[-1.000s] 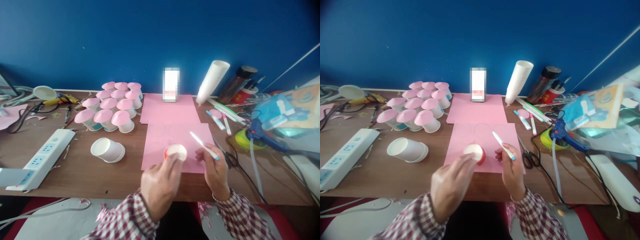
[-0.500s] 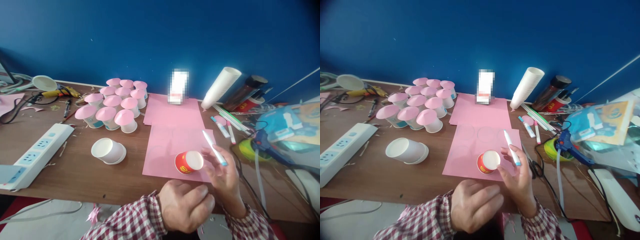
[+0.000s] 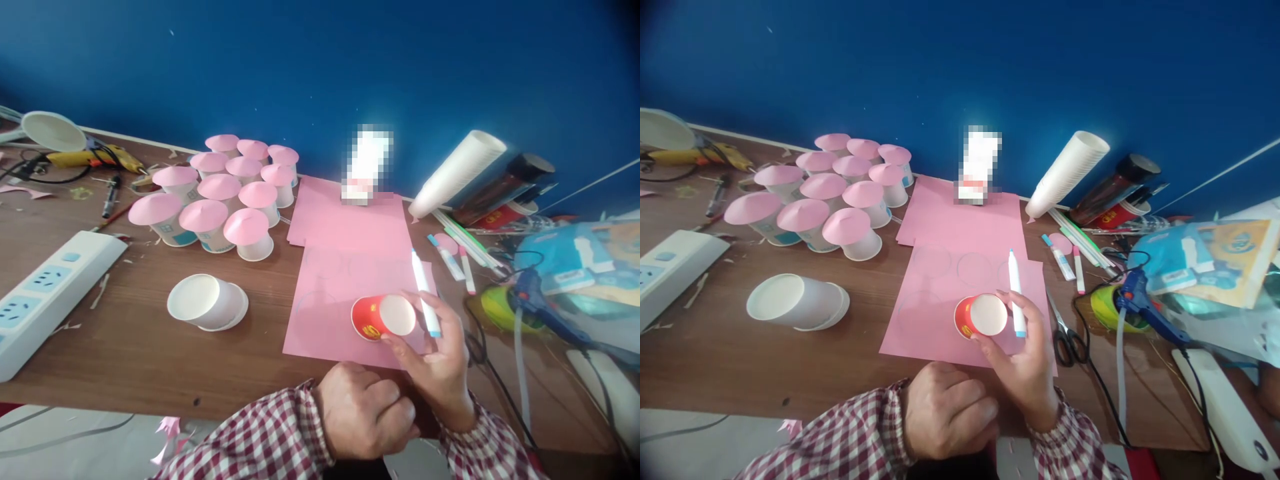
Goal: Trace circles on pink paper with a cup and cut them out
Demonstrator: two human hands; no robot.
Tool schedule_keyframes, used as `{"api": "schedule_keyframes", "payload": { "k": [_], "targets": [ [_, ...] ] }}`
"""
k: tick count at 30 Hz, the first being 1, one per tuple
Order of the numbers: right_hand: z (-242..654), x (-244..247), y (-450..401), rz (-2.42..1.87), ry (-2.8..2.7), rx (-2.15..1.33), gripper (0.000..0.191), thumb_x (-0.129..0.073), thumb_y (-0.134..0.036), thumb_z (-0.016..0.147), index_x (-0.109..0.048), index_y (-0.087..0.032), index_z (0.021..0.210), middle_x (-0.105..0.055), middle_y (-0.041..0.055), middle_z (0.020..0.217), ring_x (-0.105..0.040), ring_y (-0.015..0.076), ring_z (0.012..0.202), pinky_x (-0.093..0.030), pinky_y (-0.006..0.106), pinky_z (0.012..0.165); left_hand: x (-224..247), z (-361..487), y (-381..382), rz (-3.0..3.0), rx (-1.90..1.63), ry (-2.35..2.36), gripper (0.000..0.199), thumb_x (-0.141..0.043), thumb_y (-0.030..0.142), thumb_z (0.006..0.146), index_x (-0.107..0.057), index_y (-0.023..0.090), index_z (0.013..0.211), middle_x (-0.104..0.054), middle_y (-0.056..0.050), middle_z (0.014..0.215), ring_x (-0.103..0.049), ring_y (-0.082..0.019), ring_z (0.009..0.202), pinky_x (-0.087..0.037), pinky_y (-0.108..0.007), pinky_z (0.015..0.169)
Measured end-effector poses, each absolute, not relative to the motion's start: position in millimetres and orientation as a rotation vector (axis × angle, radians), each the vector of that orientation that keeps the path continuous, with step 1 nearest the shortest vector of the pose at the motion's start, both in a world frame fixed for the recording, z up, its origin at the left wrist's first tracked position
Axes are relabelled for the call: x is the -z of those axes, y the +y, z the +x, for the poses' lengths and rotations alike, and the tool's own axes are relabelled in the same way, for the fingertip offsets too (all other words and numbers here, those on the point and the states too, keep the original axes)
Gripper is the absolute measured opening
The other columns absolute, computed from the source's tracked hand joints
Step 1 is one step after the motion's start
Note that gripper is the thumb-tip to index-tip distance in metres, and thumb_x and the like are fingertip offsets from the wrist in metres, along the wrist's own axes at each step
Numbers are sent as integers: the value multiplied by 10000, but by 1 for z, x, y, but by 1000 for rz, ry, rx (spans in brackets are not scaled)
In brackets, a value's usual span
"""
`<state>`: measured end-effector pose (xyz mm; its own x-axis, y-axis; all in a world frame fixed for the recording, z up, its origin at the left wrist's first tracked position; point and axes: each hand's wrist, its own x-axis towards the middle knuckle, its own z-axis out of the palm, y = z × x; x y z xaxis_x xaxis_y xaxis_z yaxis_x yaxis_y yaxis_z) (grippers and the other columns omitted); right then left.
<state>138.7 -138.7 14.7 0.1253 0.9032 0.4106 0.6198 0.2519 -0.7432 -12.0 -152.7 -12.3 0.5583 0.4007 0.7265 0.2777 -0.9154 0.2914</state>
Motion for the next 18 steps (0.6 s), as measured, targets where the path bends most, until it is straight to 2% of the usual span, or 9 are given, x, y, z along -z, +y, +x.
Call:
{"api": "schedule_keyframes", "payload": {
  "k": [11, 18],
  "targets": [
    [137, -10, -137, -1416, -1631, -327, 697, -779, -176, 638, -456, -186, 1255, -582, 117, 1165, -573, 259, 1076, -483, 449, 942, 11, -12, -152, 2616, -1306, 601, 195, -544, 273, 793, -480, 182, 633, -386, 35, 546, -337, -106, 452, -162, -313, 394],
    [141, -2, -138, -1413, -1582, -362, 720, -771, -174, 645, -429, -199, 1279, -565, 138, 1186, -573, 293, 1082, -485, 519, 918, 10, -10, -153, 2567, -1323, 631, 196, -525, 271, 813, -526, 175, 643, -409, 26, 516, -316, -121, 421, -169, -312, 376]
  ]
}}
